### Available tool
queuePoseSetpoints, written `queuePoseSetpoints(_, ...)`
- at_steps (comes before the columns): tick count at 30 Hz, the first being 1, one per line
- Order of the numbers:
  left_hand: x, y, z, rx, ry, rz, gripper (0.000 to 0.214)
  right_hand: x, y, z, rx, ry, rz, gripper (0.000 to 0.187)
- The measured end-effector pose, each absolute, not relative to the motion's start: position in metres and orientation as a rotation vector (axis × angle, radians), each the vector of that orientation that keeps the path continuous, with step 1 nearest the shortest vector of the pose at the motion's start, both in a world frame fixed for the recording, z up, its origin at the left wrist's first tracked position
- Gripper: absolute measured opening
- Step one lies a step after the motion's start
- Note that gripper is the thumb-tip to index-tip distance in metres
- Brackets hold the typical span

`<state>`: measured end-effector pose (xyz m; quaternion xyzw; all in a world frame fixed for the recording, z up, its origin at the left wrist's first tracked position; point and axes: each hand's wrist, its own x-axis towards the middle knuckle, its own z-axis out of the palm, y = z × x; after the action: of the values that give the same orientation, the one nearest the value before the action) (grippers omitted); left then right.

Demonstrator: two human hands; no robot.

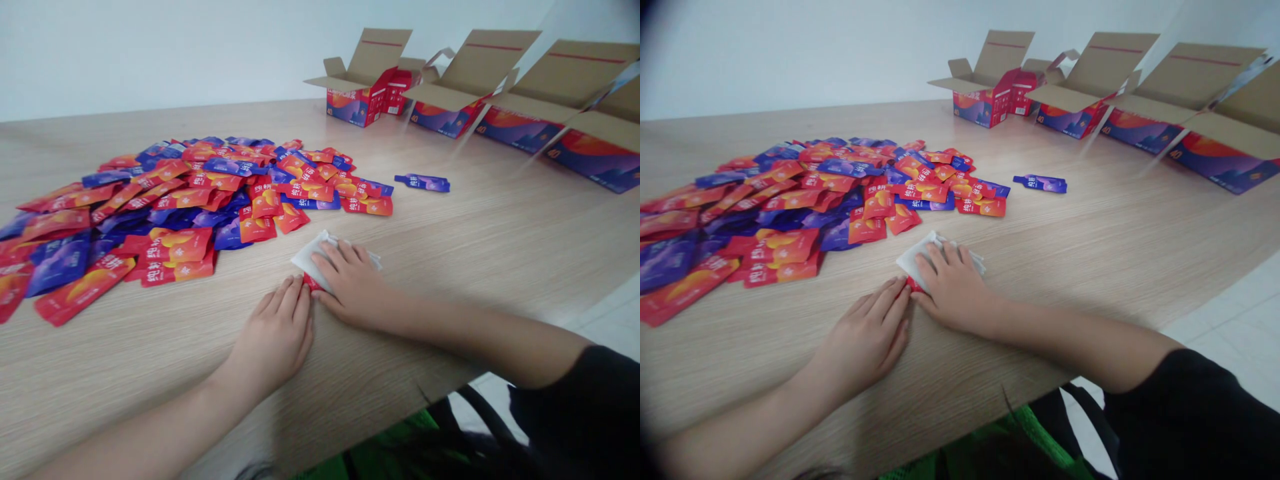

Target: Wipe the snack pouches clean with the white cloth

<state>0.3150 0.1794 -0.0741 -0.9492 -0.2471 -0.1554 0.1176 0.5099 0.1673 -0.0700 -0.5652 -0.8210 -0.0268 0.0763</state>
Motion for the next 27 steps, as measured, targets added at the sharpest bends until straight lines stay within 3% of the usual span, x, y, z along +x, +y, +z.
queuePoseSetpoints(4, 0.315, 0.179, -0.073, -2.794, -0.732, -0.449, 0.037, 0.507, 0.164, -0.070, -1.572, -2.493, -0.031, 0.056)
queuePoseSetpoints(12, 0.314, 0.180, -0.075, -2.776, -0.716, -0.425, 0.042, 0.525, 0.176, -0.066, -1.854, -2.354, -0.055, 0.057)
queuePoseSetpoints(20, 0.316, 0.179, -0.072, -2.824, -0.755, -0.419, 0.034, 0.506, 0.162, -0.069, -1.570, -2.492, -0.006, 0.054)
queuePoseSetpoints(27, 0.314, 0.179, -0.073, -2.791, -0.734, -0.387, 0.042, 0.525, 0.174, -0.065, -1.903, -2.327, -0.051, 0.057)
